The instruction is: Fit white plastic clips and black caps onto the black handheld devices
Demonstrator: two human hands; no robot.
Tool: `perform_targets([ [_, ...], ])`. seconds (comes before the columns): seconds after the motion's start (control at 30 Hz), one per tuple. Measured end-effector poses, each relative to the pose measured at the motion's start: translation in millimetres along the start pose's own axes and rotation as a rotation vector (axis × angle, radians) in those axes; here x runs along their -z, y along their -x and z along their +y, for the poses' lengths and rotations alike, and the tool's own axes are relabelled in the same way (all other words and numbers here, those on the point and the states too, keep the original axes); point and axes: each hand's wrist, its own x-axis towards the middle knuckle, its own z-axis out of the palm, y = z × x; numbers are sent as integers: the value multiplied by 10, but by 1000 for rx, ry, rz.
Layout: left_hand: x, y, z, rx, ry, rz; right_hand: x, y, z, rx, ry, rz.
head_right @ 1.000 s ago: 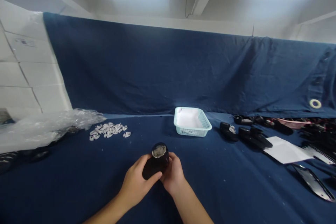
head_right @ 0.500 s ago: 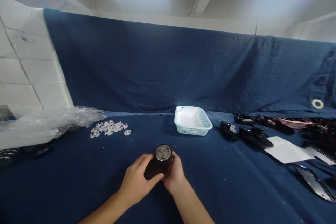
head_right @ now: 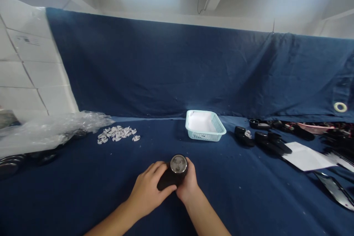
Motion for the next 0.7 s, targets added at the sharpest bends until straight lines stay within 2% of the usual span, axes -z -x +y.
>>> perform_targets([
  [0.43,-83,42,-14,-9,54,65,-136,131,-47,-16,-155,23],
  [0.7,-55,37,3,-12,63,60,-140,129,-47,-15,-112,16],
])
